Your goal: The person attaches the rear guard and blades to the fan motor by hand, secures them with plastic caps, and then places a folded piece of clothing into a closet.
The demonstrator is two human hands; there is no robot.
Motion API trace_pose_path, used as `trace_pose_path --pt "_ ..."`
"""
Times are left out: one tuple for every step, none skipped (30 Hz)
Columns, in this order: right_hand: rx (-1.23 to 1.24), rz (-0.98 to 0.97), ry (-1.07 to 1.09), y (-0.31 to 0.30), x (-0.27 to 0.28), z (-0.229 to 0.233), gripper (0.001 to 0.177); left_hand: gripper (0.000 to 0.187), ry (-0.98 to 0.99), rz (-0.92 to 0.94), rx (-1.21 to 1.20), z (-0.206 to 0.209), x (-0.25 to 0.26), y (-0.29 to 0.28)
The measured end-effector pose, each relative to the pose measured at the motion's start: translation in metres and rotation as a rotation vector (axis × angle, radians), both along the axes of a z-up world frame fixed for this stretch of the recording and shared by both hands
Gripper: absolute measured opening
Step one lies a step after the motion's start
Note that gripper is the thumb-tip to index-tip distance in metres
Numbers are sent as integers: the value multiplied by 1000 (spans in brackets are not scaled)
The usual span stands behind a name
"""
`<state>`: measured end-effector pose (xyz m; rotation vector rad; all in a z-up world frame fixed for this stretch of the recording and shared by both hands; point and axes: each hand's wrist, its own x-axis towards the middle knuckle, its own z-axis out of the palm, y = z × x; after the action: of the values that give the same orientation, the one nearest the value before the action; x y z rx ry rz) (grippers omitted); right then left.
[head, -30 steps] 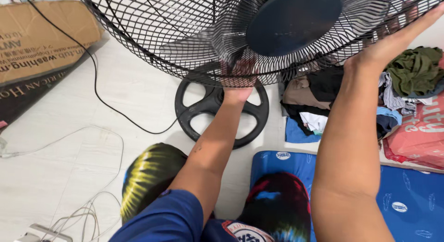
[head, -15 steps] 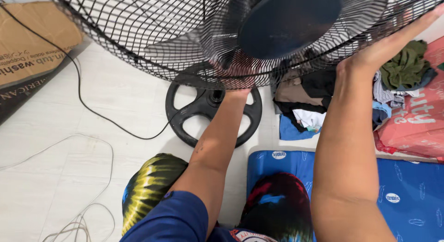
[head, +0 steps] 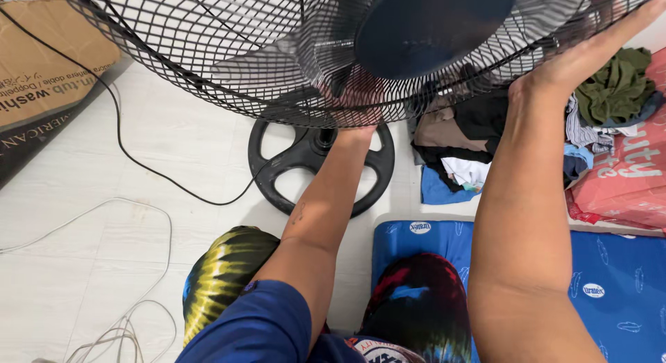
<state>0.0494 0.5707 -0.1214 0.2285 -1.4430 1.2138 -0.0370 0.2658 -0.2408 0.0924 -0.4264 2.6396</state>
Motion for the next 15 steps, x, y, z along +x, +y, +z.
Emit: trace_pose_path --pt "11 34 15 -1 -2 3 55 94 0 -3 -4 -15 -2 3" --pt "-184 330 118 -1 -7 10 56 99 184 76 32 -31 -2 4" --pt "-279 479 164 -2 -7 11 59 104 364 152 70 -46 -1 8" --pt "-381 622 216 -3 -7 11 63 104 359 147 66 -57 1 9" --pt "-287 393 147 -7 -7 10 58 79 43 190 -42 -64 3 5" --pt "-237 281 113 -8 -7 10 56 59 -273 229 -150 -68 8 2" --pt "-191 168 79 -8 -7 11 53 59 -272 231 -149 -69 15 3" --pt "-240 260 106 -6 -7 14 53 47 -290 301 -178 -67 24 5" --pt "-264 307 120 -6 -6 13 53 37 -307 370 -207 -63 31 6" --pt "-288 353 134 -7 -5 12 53 37 -306 371 -206 -57 34 6" --pt "-203 164 74 -9 -2 9 53 39 -396 375 -268 -50 37 8" --pt "-159 73 46 -12 -1 7 53 41 -485 378 -330 -44 39 9" --pt "-116 -20 19 -14 1 7 54 41 -483 374 -332 -37 38 9" --pt "-148 28 36 -16 1 9 54 43 -467 400 -297 -31 33 8" --pt "-167 59 45 -20 2 11 54 46 -451 432 -263 -26 32 4"
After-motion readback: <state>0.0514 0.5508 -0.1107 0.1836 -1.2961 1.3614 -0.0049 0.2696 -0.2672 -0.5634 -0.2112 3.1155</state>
